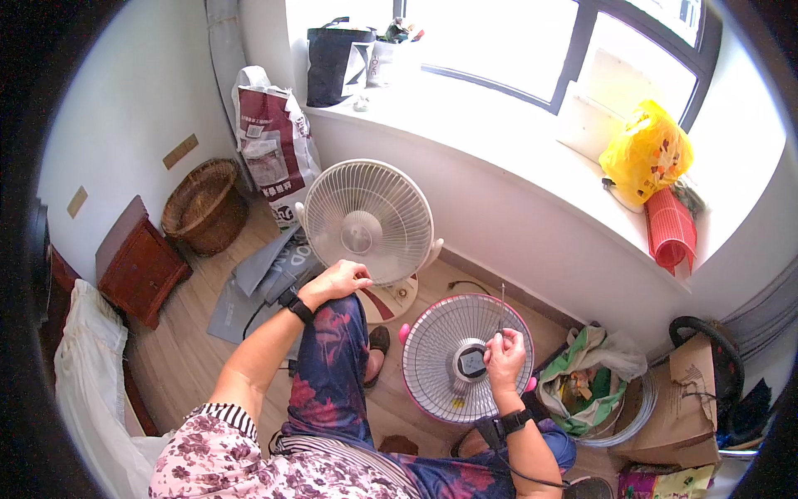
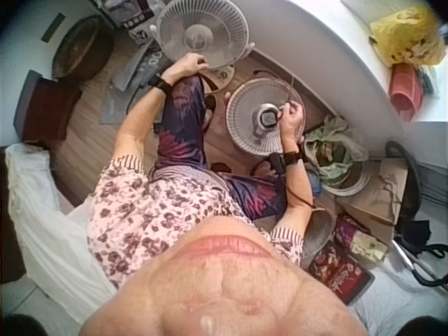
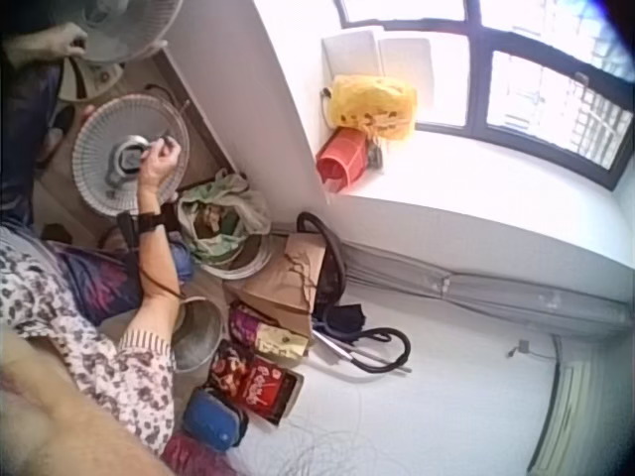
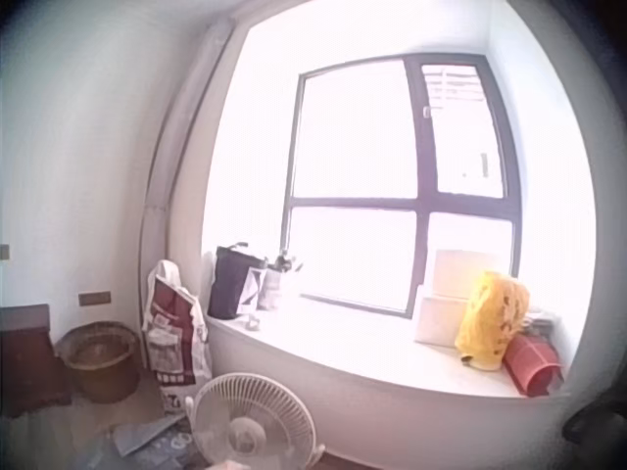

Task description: The person uses a screwdriver to loosen or tighten the grilles of two electric fans while sitting on the floor.

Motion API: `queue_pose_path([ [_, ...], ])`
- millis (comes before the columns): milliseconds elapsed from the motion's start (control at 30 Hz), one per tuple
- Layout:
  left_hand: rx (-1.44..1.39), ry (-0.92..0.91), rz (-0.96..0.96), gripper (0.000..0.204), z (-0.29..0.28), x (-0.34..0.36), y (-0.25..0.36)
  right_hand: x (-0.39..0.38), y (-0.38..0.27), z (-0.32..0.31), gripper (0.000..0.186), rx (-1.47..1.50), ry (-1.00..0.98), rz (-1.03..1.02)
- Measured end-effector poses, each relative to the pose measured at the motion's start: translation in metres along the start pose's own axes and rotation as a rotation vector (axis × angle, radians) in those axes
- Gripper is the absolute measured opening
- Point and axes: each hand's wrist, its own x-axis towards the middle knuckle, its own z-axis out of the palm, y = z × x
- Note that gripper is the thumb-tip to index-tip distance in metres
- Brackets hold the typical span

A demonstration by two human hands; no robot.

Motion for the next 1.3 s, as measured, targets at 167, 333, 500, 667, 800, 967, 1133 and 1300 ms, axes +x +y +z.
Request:
queue_pose_path([
  [167,-0.025,0.0,0.007,0.029,0.0,0.0,0.0,-0.001,0.002,-0.001,0.016,0.005,0.009,0.011],
  [333,-0.004,0.013,0.047,0.026,-0.001,0.001,-0.002,0.0,0.0,0.002,0.016,0.029,0.001,0.005],
  [500,-0.026,0.018,0.044,0.024,-0.002,0.002,-0.002,0.003,0.005,0.0,0.015,-0.01,0.026,0.0],
  [667,-0.113,0.013,-0.026,0.03,0.0,0.001,-0.004,0.005,0.007,-0.001,0.015,-0.011,0.027,-0.009],
  [800,-0.115,0.106,0.019,0.044,0.0,0.003,-0.004,0.002,0.001,-0.002,0.016,0.032,0.019,-0.034],
  [967,-0.477,0.363,0.029,0.061,-0.015,0.001,-0.01,-0.001,0.003,-0.004,0.015,-0.006,0.008,-0.061],
  [1133,-0.823,0.648,-0.056,0.07,-0.055,-0.001,-0.032,-0.001,-0.002,-0.003,0.016,0.008,0.005,-0.037],
  [1300,-0.454,0.736,-0.252,0.065,-0.046,-0.028,-0.071,0.002,0.001,-0.002,0.016,0.004,0.003,-0.019],
])
